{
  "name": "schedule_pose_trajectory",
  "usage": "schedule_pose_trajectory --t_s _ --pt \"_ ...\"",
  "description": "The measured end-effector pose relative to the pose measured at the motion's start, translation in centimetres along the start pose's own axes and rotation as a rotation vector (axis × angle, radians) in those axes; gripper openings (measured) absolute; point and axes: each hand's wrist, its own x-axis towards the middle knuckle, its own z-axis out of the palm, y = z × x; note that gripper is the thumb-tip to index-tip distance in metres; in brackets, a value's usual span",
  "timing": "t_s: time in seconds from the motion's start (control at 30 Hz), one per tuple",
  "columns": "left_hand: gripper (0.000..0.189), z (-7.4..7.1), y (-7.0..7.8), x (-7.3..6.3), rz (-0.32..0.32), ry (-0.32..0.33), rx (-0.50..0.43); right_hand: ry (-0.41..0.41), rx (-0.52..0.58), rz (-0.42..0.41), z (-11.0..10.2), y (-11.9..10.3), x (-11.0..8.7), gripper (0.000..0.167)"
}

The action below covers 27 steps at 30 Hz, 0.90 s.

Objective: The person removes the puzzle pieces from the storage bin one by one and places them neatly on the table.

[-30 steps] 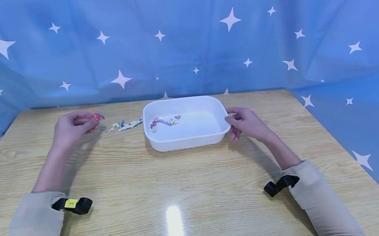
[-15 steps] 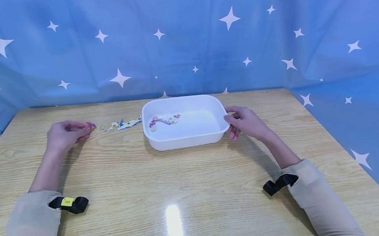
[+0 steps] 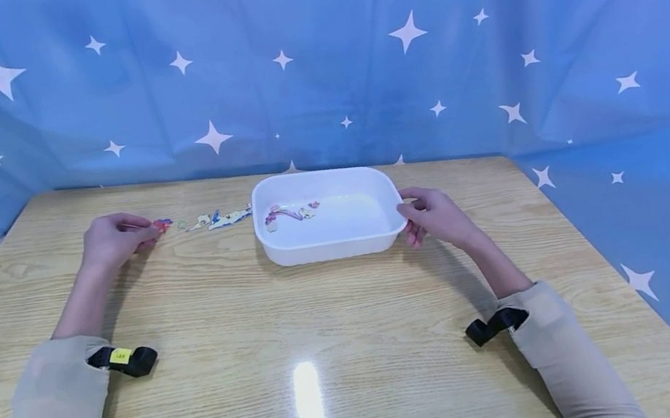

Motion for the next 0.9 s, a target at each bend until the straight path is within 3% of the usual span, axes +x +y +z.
schedule_pose_trajectory --t_s 0.23,0.9 --pt "0.043 0.1 1.0 -0.2 0.025 -0.027 -0.054 -0.013 0.008 -0.009 -0.1 0.2 0.1 0.05" --pt "0.039 2.3 6.9 -1.8 0.191 -0.092 -0.129 -0.009 0.012 -0.003 0.0 -0.1 0.1 0.046"
